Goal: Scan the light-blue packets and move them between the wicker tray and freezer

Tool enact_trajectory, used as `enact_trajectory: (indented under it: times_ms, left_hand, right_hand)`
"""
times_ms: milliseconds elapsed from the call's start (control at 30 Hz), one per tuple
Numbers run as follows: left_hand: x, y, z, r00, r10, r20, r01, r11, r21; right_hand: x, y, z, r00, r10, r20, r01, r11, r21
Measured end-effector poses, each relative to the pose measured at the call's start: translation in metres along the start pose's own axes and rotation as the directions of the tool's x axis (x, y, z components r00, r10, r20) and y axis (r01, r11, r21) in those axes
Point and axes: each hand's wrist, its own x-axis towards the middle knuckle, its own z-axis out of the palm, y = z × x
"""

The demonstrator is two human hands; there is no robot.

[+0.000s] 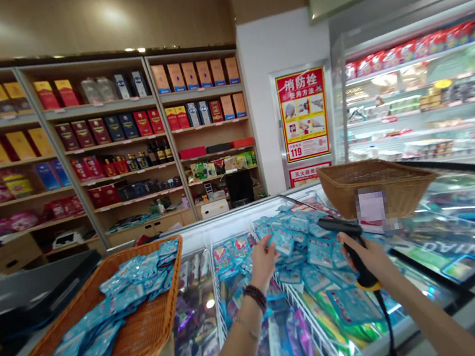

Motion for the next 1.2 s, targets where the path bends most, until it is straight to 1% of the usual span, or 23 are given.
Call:
enact_trajectory:
  times_ms: [67,133,200,233,300,367,433,500,600,667,733,800,833,900,933,1000,1033,1067,1133,1200]
  left_hand:
    - [0.007,0.010,0.022,0.998,0.013,0.062,-0.010,0.999,-0.052]
    - [0.010,0.017,0.034,0.995,0.032,0.092,-0.030,0.999,-0.024]
    - [0.008,0.021,0.036,0.993,0.082,0.084,-0.086,0.995,0.046]
    - [0.005,0.023,0.033,0.990,0.121,0.075,-0.126,0.989,0.079]
    - [-0.002,0.025,0.020,0.977,0.202,0.067,-0.210,0.968,0.136]
    - [-0.009,0.028,-0.002,0.965,0.252,0.071,-0.262,0.945,0.197]
    - [-0.016,0.030,-0.031,0.959,0.277,0.059,-0.283,0.923,0.262]
    - [-0.022,0.032,-0.067,0.955,0.298,0.004,-0.282,0.901,0.330]
    - [-0.033,0.035,-0.131,0.942,0.318,-0.109,-0.242,0.867,0.436]
    - [-0.044,0.037,-0.177,0.931,0.312,-0.187,-0.177,0.839,0.515]
    - [-0.058,0.039,-0.220,0.918,0.297,-0.263,-0.084,0.792,0.605]
    - [-0.076,0.038,-0.256,0.911,0.261,-0.320,0.042,0.712,0.701]
    - [-0.085,0.036,-0.271,0.913,0.225,-0.340,0.115,0.657,0.745]
    - [-0.103,0.029,-0.292,0.915,0.116,-0.387,0.276,0.521,0.808]
    - [-0.111,0.025,-0.300,0.906,0.045,-0.422,0.360,0.443,0.821]
    - [-0.120,0.017,-0.309,0.860,-0.081,-0.503,0.503,0.295,0.813]
    - [-0.122,0.015,-0.313,0.839,-0.117,-0.531,0.543,0.233,0.807]
    - [-0.122,0.013,-0.316,0.830,-0.134,-0.542,0.558,0.183,0.809]
    - [-0.116,0.013,-0.323,0.840,-0.123,-0.528,0.541,0.118,0.833]
    - [-0.108,0.016,-0.330,0.853,-0.129,-0.505,0.518,0.096,0.850]
  right_hand:
    - [-0.003,-0.002,-0.005,1.000,-0.004,-0.023,0.005,0.999,0.033]
    - [-0.006,-0.002,-0.006,0.999,-0.011,-0.037,0.012,0.999,0.036]
    - [-0.008,-0.002,-0.004,0.999,-0.019,-0.038,0.019,1.000,0.014]
    - [-0.009,-0.001,0.000,0.999,-0.023,-0.032,0.023,1.000,-0.002]
    - [-0.010,0.000,0.010,1.000,-0.026,-0.005,0.026,0.999,-0.033]
    - [-0.011,0.002,0.026,0.999,-0.025,0.037,0.026,0.999,-0.036]
    - [-0.012,0.002,0.049,0.995,-0.019,0.097,0.020,1.000,-0.015]
    - [-0.015,0.001,0.077,0.984,-0.023,0.176,0.019,1.000,0.023]
    - [-0.023,-0.004,0.125,0.952,-0.044,0.302,0.019,0.996,0.084]
    - [-0.031,-0.007,0.157,0.923,-0.046,0.381,0.002,0.994,0.114]
    - [-0.040,-0.009,0.187,0.886,-0.029,0.462,-0.032,0.992,0.123]
    - [-0.051,-0.008,0.212,0.851,-0.009,0.525,-0.064,0.990,0.122]
    - [-0.056,-0.006,0.223,0.832,-0.003,0.555,-0.076,0.990,0.120]
    - [-0.068,0.000,0.238,0.796,-0.002,0.606,-0.099,0.986,0.133]
    - [-0.073,0.004,0.244,0.783,0.000,0.622,-0.112,0.984,0.141]
    - [-0.081,0.012,0.249,0.770,0.024,0.638,-0.146,0.979,0.140]
    - [-0.084,0.015,0.249,0.770,0.045,0.636,-0.169,0.976,0.136]
    - [-0.085,0.018,0.248,0.774,0.070,0.629,-0.195,0.972,0.131]
    - [-0.086,0.022,0.244,0.775,0.114,0.622,-0.250,0.959,0.135]
    - [-0.084,0.024,0.238,0.782,0.137,0.608,-0.287,0.945,0.155]
